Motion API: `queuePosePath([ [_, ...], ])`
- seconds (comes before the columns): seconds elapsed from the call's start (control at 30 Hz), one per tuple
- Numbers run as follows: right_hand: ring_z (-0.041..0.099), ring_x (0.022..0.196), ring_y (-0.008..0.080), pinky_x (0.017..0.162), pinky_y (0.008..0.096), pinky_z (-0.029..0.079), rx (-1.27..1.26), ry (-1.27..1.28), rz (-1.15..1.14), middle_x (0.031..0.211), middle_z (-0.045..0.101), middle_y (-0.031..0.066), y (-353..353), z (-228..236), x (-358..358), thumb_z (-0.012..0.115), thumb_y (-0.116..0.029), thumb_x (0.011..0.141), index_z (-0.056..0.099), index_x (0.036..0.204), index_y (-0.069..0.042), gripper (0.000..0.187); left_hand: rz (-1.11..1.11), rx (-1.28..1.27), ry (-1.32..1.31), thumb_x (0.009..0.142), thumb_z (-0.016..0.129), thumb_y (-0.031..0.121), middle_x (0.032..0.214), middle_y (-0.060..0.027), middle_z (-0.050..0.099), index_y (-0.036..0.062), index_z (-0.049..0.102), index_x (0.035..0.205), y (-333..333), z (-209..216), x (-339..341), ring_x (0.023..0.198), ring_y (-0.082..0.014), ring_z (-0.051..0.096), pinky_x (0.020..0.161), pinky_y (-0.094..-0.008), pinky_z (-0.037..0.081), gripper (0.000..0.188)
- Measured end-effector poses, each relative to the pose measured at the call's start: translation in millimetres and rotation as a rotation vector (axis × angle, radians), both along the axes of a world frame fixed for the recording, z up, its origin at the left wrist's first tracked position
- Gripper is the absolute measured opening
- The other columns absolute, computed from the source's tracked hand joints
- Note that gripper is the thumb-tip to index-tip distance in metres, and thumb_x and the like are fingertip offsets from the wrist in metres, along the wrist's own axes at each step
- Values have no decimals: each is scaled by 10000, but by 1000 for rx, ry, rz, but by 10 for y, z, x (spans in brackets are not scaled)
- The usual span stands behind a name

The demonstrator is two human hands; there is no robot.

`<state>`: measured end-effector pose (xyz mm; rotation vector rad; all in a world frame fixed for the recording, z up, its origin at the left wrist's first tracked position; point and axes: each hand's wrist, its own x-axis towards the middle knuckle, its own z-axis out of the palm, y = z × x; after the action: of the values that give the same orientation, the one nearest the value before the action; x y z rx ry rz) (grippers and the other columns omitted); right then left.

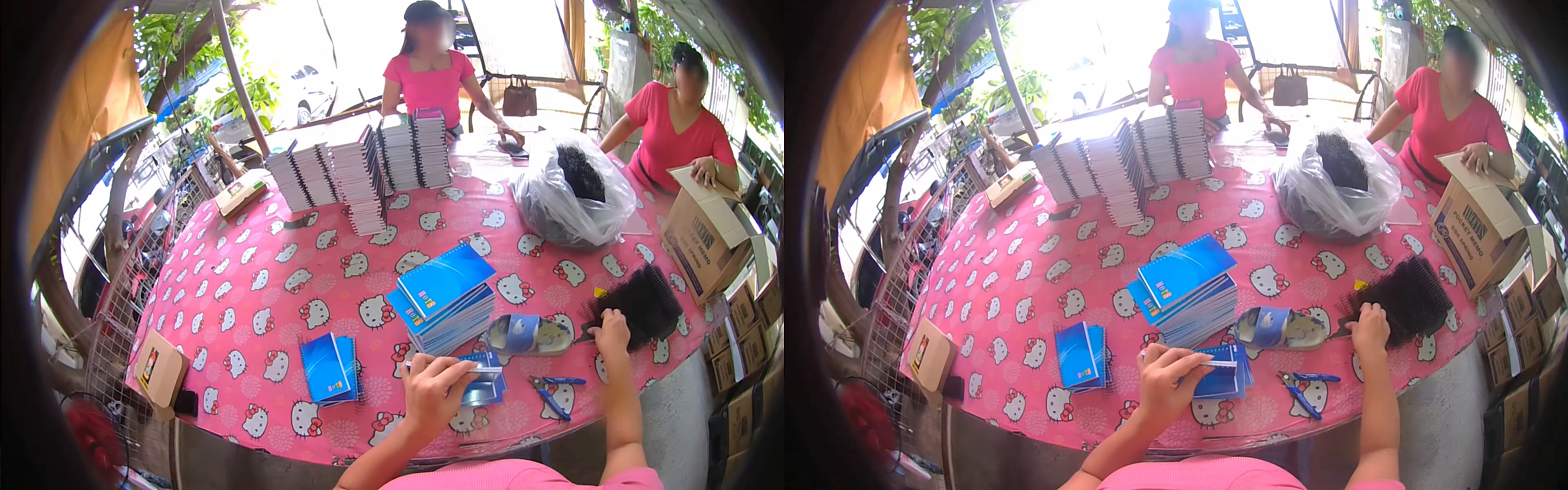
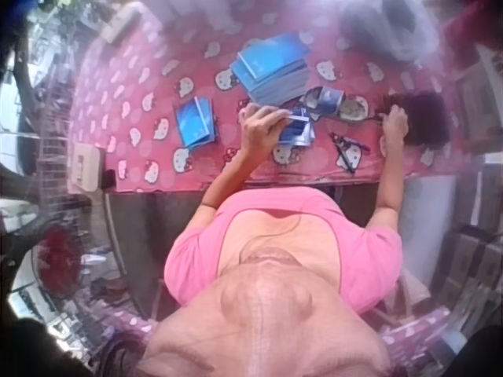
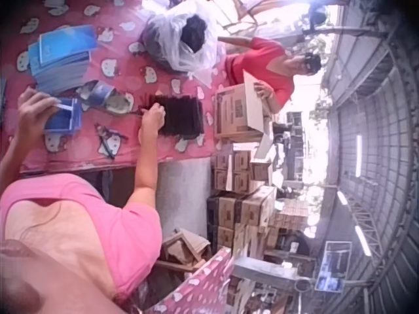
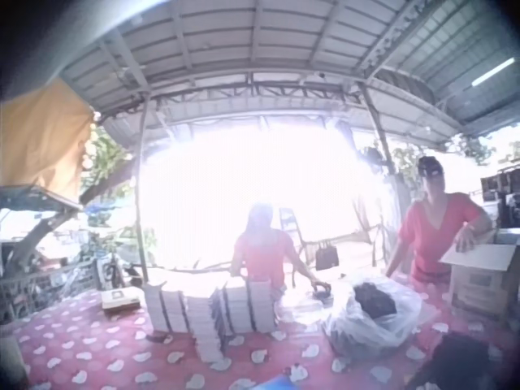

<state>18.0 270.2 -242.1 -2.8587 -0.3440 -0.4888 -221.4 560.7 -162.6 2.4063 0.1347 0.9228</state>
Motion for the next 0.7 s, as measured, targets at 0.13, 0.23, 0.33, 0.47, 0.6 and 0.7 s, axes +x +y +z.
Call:
queuePosePath([
  [0.13,602,884,338,760,415,494,-4,70,-1,971,583,163,-183,-116,195,754,-108,708,599,909,-28,265,-10,-5,-10,735,764,210,820,44,684,173,747,887,-4,-25,28,775,-160,509,784,-336,337,157],
  [0.23,599,868,347,745,426,486,104,42,-3,978,560,170,-44,94,117,713,-52,730,591,914,-24,223,5,-17,-14,735,766,215,820,46,683,176,748,888,9,-58,17,777,-156,509,784,-337,334,159],
  [0.33,593,862,348,736,434,475,170,-54,74,988,536,165,14,204,33,660,10,741,590,954,-30,228,5,-20,-4,732,768,217,822,50,685,180,748,884,-8,9,39,778,-153,508,778,-334,331,158],
  [0.47,601,822,343,713,421,480,200,-243,394,966,546,153,285,426,-247,607,67,733,616,989,-34,275,-9,0,-18,726,773,222,826,51,687,183,748,885,-11,-26,30,777,-151,507,771,-333,328,165],
  [0.6,639,749,245,659,326,507,588,145,612,861,599,133,784,848,-893,635,48,758,656,1002,-11,252,7,-5,-18,723,776,227,828,50,688,189,749,889,8,-51,22,775,-149,508,766,-332,329,172],
  [0.7,624,723,177,626,282,492,805,280,748,870,620,109,1041,912,-1222,681,6,764,677,999,-8,235,-8,-19,-18,757,751,246,833,56,678,192,739,914,2,-43,22,782,-149,518,773,-357,316,166],
])
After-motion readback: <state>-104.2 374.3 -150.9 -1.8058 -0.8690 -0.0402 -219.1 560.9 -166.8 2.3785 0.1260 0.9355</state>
